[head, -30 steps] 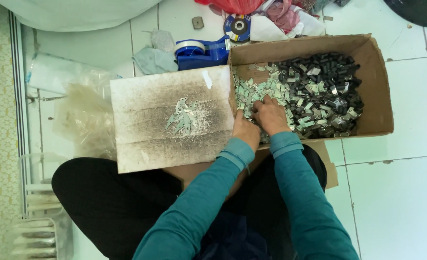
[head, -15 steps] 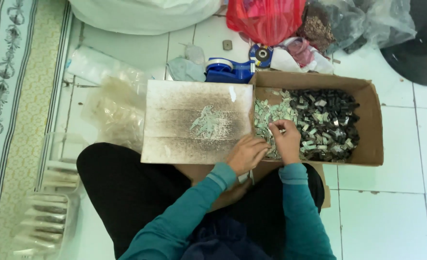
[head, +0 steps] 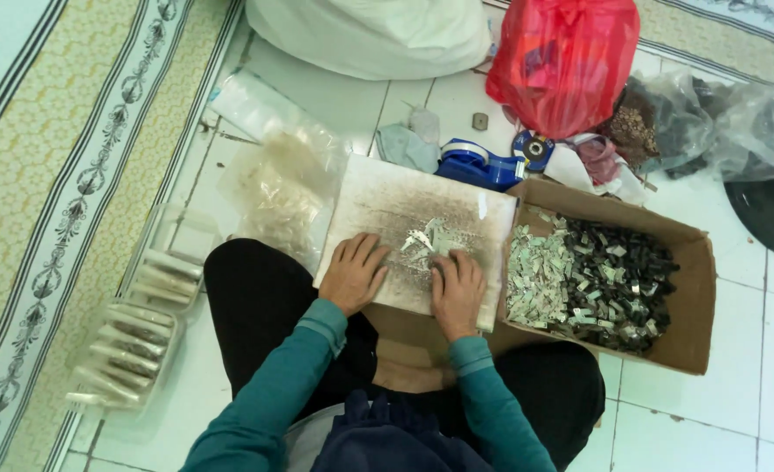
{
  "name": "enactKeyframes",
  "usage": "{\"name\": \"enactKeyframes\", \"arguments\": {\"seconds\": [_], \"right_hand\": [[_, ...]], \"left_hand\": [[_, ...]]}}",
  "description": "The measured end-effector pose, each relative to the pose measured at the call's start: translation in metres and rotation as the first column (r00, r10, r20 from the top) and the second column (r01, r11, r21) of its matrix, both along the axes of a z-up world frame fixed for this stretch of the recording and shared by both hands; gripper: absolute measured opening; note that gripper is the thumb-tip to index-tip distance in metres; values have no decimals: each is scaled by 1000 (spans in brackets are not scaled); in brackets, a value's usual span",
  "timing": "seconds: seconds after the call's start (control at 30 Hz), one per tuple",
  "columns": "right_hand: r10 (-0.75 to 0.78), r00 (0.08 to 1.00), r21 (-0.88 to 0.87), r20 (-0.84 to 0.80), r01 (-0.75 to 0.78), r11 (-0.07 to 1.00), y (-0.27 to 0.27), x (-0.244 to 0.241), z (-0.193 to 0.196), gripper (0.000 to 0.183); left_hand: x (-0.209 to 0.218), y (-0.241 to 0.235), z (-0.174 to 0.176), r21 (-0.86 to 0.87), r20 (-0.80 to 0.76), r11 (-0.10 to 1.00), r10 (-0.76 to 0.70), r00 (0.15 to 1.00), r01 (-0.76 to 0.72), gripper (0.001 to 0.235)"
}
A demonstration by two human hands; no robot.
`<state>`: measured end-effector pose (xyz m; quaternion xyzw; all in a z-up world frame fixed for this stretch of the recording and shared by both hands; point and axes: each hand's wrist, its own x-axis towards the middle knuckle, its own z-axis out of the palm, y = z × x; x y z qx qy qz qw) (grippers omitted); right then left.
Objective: Sorting small metal components from a cardboard box and placing them into individual plastic bags.
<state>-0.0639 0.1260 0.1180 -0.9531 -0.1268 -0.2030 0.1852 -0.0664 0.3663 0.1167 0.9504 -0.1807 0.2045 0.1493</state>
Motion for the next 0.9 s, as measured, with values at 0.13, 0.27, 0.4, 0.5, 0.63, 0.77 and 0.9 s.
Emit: {"name": "enactKeyframes", "arguments": {"seconds": [0.13,0.27,0.4,0.5,0.63,0.77,0.9], "right_hand": [[-1,999,-67,42,4,998,-1,3,-10,19],[-9,997,-116,76,18,993,-3,3,-17,20],[-34,999,-95,20,35,995,1,1,-11,23],[-56,998,-163,34,61,985,-1,-1,-15,23],[-68,995,-112,-77,60,992,11,-2,9,23],[-82,988,-126,-132,65,990,9,-4,7,24],[-118,972,-103,-205,99,990,6,-3,-1,24]], "left_hand": [[-2,-6,-2,-5,70,999,46,997,-46,34],[-1,-6,1,-39,111,998,53,992,-49,34],[-1,-5,11,-59,106,997,50,993,-44,35],[1,-6,4,-63,111,997,56,992,-49,37],[1,-2,22,-72,-41,997,31,999,-34,43],[-1,-2,22,-68,-74,997,15,997,-20,46],[0,-2,22,-110,-90,994,11,996,-21,46]]}}
